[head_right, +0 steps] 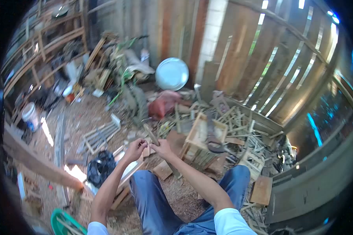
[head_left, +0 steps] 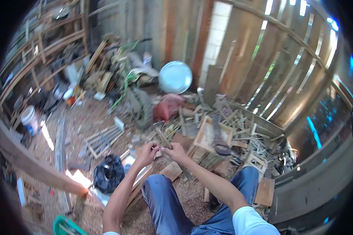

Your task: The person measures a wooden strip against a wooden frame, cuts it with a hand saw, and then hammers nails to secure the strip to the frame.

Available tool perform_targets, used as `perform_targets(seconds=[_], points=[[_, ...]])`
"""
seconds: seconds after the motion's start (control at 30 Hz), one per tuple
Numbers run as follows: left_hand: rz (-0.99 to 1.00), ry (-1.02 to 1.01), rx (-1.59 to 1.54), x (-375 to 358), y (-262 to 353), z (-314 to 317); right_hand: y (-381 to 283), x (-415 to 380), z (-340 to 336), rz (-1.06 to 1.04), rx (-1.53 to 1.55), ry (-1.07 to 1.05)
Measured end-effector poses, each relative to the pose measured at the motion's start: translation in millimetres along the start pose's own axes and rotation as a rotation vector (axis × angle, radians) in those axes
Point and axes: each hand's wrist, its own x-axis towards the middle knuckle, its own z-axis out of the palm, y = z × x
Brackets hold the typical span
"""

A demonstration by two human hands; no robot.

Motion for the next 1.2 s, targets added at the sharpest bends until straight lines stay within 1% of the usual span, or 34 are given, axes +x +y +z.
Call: perform_targets(seconds=[0.03,0.07,0.1,0.17,0.2,0.23,0.3,0.33,0.37,0.43,0.47,0.5,0.53,0.57,0.6,0.63,0.67,0.7,0.77,0.8,0.83,0.87,0.9,0.97,1.0,1.07,1.1,1.17,1.2], points=[[-0.151,-0.086,-0.194,13,21,7,-14,-8,-24,0.079,0.055,0.037],[-0.081,-0.132,-0.299,28,33,18,-27,-19,-46,0.161,0.118,0.072],[-0.042,-0.166,-0.291,40,55,27,-42,-29,-68,0.146,0.119,0.122],[-0.008,-0.288,-0.648,56,99,53,-65,-51,-109,0.133,0.127,0.237],[0.019,-0.326,-0.72,62,117,68,-56,-54,-128,0.17,0.168,0.285],[0.043,-0.37,-0.717,67,131,84,-57,-64,-146,0.163,0.168,0.334],[-0.192,-0.398,-0.988,76,157,120,-61,-81,-184,0.177,0.208,0.344],[-0.235,-0.387,-0.999,81,166,143,-74,-94,-191,0.185,0.17,0.446],[-0.321,-0.388,-1.0,84,173,163,-77,-104,-203,0.176,0.154,0.479],[-0.395,-0.485,-1.018,86,187,201,-72,-122,-223,0.064,0.218,0.519],[-0.38,-0.506,-1.01,90,191,221,-65,-130,-236,0.098,0.152,0.557],[-0.476,-0.575,-1.127,96,192,246,-54,-133,-249,0.093,0.154,0.584],[-0.586,-0.648,-1.24,96,201,262,-42,-140,-261,0.071,0.068,0.645],[-0.595,-0.687,-1.223,99,208,277,-28,-150,-275,0.057,-0.019,0.71],[-0.555,-0.718,-1.194,98,228,285,-57,-170,-285,0.211,-0.026,0.724],[-0.52,-0.749,-1.168,100,244,301,-46,-178,-308,0.234,-0.02,0.764],[-0.545,-0.8,-1.164,106,255,325,-27,-187,-330,0.205,-0.131,0.819],[-0.507,-0.847,-1.179,107,269,344,-9,-197,-347,0.182,-0.234,0.865],[-0.473,-0.912,-1.217,103,295,381,-18,-227,-379,0.217,-0.214,0.891],[-0.474,-0.933,-1.244,99,308,404,-9,-243,-392,0.239,-0.285,0.958],[-0.451,-0.93,-1.203,95,315,430,5,-260,-404,0.264,-0.357,1.023],[-0.424,-0.933,-1.16,91,319,456,19,-277,-416,0.307,-0.325,1.042],[-0.471,-0.962,-1.133,86,320,477,35,-296,-428,0.312,-0.294,1.058],[-0.134,-0.953,-0.735,80,326,521,66,-332,-454,0.347,-0.256,1.079],[-0.168,-0.973,-0.722,78,324,546,83,-348,-464,0.39,-0.227,1.075],[0.183,-0.991,-0.566,77,312,590,120,-370,-478,0.477,-0.157,1.076],[0.151,-1.003,-0.543,77,307,607,139,-377,-483,0.499,-0.122,1.068],[0.422,-0.965,-0.398,77,304,637,177,-391,-493,0.376,-0.181,1.117],[0.461,-0.923,-0.366,75,298,654,207,-398,-497,0.398,-0.156,1.1]])
